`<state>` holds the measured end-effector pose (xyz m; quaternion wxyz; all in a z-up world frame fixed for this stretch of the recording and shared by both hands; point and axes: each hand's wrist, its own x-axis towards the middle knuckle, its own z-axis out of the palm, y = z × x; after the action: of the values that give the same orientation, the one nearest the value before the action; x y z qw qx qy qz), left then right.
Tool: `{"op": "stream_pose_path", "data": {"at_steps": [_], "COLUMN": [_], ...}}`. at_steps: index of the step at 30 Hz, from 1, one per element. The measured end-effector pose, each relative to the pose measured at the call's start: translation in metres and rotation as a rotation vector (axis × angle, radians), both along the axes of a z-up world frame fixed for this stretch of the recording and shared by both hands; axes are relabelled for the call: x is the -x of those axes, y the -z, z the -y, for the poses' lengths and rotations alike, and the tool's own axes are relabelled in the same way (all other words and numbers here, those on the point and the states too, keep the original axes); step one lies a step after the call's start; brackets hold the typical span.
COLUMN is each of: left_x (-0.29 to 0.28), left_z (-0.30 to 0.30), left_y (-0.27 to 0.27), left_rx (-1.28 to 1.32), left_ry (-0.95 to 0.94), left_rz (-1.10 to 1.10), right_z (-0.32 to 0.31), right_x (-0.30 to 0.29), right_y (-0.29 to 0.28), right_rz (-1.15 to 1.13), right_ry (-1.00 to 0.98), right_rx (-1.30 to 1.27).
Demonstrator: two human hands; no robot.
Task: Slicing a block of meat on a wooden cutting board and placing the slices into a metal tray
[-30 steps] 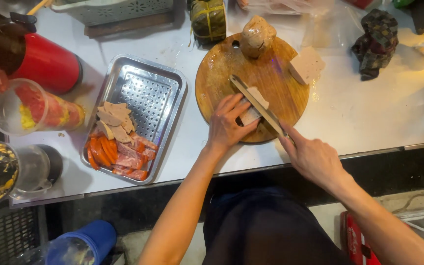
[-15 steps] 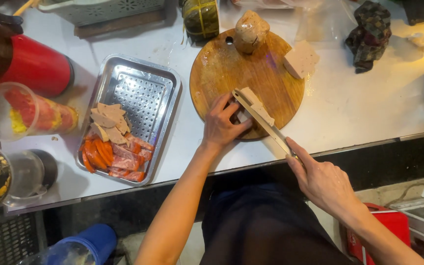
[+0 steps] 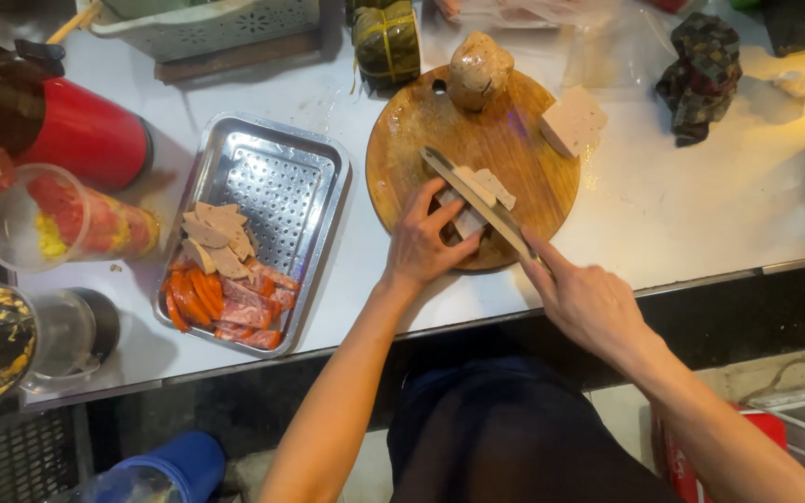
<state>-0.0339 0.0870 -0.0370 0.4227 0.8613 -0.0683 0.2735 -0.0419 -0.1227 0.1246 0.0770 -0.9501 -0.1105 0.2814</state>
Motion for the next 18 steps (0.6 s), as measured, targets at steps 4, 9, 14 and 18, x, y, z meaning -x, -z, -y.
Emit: {"op": "stream_pose_path", "data": {"at_steps": [4, 9, 14, 18], "left_x": [-0.003, 0.0, -0.001, 0.0], "left_z": [-0.004, -0.005, -0.007, -0.012], "left_y": [0.029, 0.007, 0.006, 0.009], "left_rx": [0.017, 0.026, 0.026, -0.003], "left_ry": [-0.047, -0.034, -0.017, 0.04], "left_rz": [-0.025, -0.017, -0.024, -0.024], "right_z": [0.012, 0.02, 0.0, -0.015], "right_x": [0.022, 0.028, -0.002, -0.026], "right_y": [-0.027, -0.027, -0.009, 0.016], "right_rz": [-0.182, -0.229, -0.169, -0.046], "right_ry": [0.068, 0.125, 0.031, -0.055], "right_rx": [0.129, 0.131, 0.123, 0.009]}}
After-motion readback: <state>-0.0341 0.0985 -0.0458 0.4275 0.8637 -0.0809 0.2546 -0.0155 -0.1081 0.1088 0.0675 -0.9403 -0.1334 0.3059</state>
